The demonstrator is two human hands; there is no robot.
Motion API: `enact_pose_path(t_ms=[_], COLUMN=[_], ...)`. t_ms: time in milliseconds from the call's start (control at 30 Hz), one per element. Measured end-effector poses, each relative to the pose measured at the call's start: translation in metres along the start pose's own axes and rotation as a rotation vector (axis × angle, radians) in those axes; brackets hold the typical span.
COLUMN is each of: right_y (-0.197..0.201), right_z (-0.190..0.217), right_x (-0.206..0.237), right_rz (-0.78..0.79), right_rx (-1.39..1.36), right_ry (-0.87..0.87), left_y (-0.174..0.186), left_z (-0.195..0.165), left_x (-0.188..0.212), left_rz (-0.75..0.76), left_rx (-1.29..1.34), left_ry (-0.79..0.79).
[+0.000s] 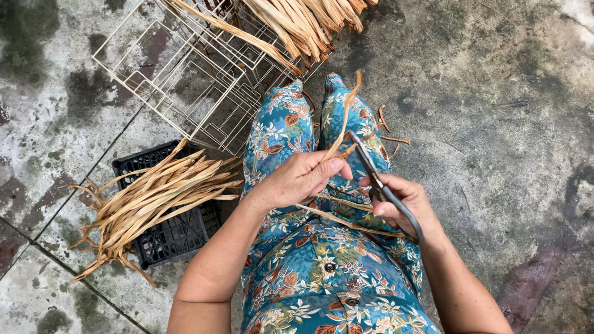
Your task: The person sits on the ground and trims dried leaf midribs one at a time with scissors, cutting off dark edge portions and placing the trimmed strips onto a pile beside a black crate, with cuttings falling around their lap.
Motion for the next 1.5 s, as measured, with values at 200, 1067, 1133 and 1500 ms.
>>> enact_pose_path(t_ms=[200, 1067, 1133, 1500], right_y=[0.014, 0.005, 0.011, 0.002], right_z=[0.018, 0.015, 0.019, 0.021], right_x=[0.005, -0.019, -0.02, -0.03], right_rz=[-0.027, -0.09, -0.127, -0.139], right_rx=[-0.066, -0.13, -0.113, -0.123], right_ry=[0.209, 0.249, 0.265, 0.314], left_y=[0.001, 0.078, 0.096, -0.007], left_z=[-0.008, 0.071, 0.049, 0.009], left_x=[0.007, 0.086, 0.112, 0.035], left_rz=[0.014, -0.747, -0.99, -0.747], left_rx=[-0.127, 0.104, -0.816, -0.823], left_ry=[-0.015, 0.14, 0.219, -0.278])
Point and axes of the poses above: each hand's wrist, its own x-axis away from the middle knuckle, its own y-axis out of the back of the hand, z = x × y, the point moved 5 cm from there along -x, towards the middle knuckle, and after that the axes turned 8 degrees about -x, right-handed, at the moved point
